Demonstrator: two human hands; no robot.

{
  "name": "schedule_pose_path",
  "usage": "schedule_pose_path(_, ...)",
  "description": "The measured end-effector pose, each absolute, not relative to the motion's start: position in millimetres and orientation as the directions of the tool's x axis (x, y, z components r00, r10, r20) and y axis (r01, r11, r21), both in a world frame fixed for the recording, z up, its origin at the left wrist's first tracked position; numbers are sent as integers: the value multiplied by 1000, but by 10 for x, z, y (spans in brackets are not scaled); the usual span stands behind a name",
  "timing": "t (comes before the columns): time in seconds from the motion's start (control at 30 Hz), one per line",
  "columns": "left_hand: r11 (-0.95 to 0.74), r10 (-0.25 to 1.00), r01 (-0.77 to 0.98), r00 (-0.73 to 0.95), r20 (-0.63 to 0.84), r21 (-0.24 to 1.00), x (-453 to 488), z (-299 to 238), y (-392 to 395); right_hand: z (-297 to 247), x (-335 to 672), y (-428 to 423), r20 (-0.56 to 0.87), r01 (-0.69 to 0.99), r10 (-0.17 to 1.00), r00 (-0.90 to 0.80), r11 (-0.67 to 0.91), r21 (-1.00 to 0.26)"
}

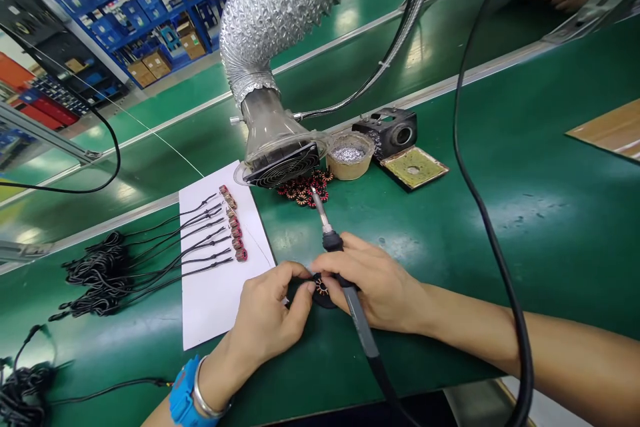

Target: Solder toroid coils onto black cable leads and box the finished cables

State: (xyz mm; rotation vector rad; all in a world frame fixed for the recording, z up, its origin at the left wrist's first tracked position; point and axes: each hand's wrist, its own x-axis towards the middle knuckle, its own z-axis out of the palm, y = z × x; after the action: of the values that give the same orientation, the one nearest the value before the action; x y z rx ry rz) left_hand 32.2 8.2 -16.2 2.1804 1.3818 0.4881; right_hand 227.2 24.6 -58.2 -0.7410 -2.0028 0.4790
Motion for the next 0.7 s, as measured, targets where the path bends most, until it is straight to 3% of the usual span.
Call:
schedule_pose_path(0.1,-410,886,686,457,82,601,355,-124,-15,-576,2292,235,617,318,697,-364,716,-621)
schedule_pose_path(0.37,-101,883,767,363,-299,633,424,-116,-67,-523,2348,258,606,301,731,-314,682,-667)
schedule_pose_path(0.57,76,840,725,324,-436,685,398,-120,-23,-520,2354,245,604,297,733,-313,680,-671)
schedule_pose_path(0.7,106,846,712,302,-439,694,402,-120,-9,-520,2358,246,612,298,729,-307,684,-666)
